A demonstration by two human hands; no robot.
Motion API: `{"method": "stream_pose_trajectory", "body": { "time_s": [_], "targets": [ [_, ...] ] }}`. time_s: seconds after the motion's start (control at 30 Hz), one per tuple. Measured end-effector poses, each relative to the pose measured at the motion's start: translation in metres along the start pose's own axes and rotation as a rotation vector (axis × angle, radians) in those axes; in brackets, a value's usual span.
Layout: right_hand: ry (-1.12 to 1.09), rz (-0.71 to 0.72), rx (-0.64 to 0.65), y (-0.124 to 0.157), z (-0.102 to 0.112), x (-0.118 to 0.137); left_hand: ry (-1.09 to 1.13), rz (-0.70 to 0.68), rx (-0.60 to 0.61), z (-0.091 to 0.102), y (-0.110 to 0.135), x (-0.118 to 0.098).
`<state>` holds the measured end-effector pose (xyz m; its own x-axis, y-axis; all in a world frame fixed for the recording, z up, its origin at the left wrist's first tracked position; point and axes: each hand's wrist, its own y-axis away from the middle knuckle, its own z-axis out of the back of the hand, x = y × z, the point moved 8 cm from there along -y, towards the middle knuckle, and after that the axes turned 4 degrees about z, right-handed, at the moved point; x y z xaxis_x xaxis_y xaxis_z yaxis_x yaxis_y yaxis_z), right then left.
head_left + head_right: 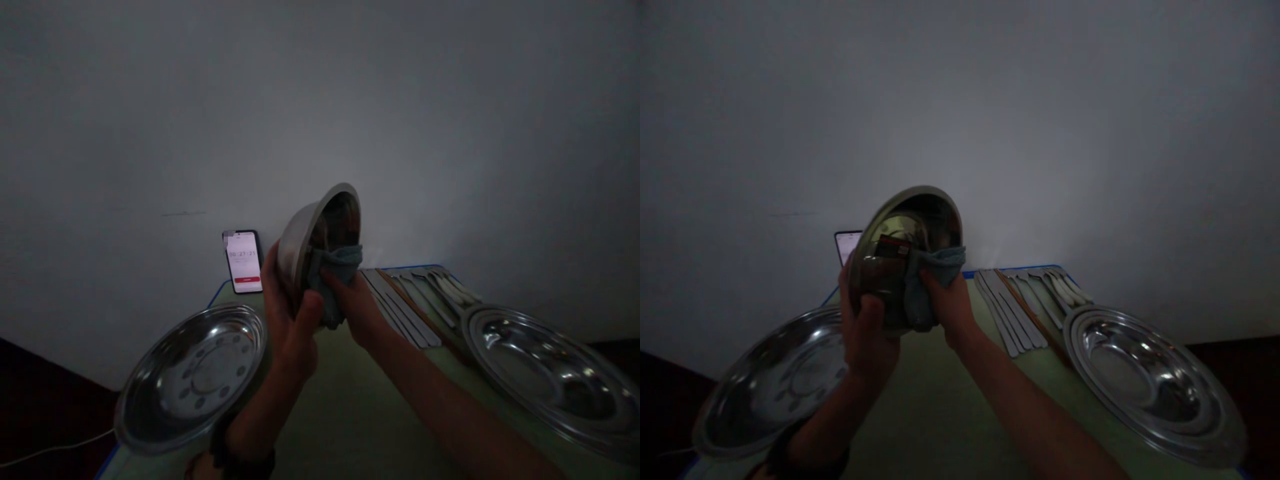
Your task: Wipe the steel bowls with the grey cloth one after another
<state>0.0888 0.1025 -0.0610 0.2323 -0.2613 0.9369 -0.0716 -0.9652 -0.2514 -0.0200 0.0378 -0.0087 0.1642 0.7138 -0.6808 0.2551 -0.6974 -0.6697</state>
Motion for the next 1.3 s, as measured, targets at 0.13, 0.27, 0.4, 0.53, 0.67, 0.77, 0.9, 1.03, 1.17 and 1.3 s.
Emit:
{"method": "stream_pose_trajectory", "body": {
  "time_s": [0.13, 0.27, 0.4, 0.53, 0.67, 0.77, 0.9, 1.03, 1.17, 1.3],
  "targets": [
    [0.057, 0.013, 0.069, -0.008, 0.006, 0.0, -0.154, 0.03, 0.057, -0.006, -0.002, -0.001],
    [0.359, 0.248, -0.066, -0.03, 0.049, 0.038, -0.077, 0.231, 0.196, -0.011, -0.018, -0.002],
    [0.738, 0.577, -0.075, -0.026, 0.062, 0.092, -0.124, 0.502, 0.371, -0.007, -0.03, -0.006],
    [1.013, 0.792, 0.002, -0.004, 0.04, 0.119, -0.277, 0.609, 0.461, -0.003, -0.024, -0.015],
    [1.034, 0.964, -0.028, 0.011, 0.028, 0.13, -0.351, 0.645, 0.562, -0.01, -0.015, -0.012],
    [0.963, 0.931, -0.165, 0.006, 0.041, 0.128, -0.213, 0.615, 0.57, -0.02, -0.017, -0.015],
    [0.759, 0.794, -0.344, -0.008, 0.062, 0.109, -0.082, 0.477, 0.438, -0.023, -0.024, -0.022],
    [0.407, 0.577, -0.371, -0.013, 0.056, 0.071, 0.046, 0.233, 0.196, -0.019, -0.021, -0.027],
    [-0.071, 0.144, -0.157, 0.0, 0.011, 0.02, 0.132, -0.025, -0.121, -0.006, -0.009, -0.03],
    [-0.269, -0.07, -0.022, 0.015, -0.017, 0.003, 0.044, -0.035, -0.126, -0.001, -0.009, -0.02]
  ]
}}
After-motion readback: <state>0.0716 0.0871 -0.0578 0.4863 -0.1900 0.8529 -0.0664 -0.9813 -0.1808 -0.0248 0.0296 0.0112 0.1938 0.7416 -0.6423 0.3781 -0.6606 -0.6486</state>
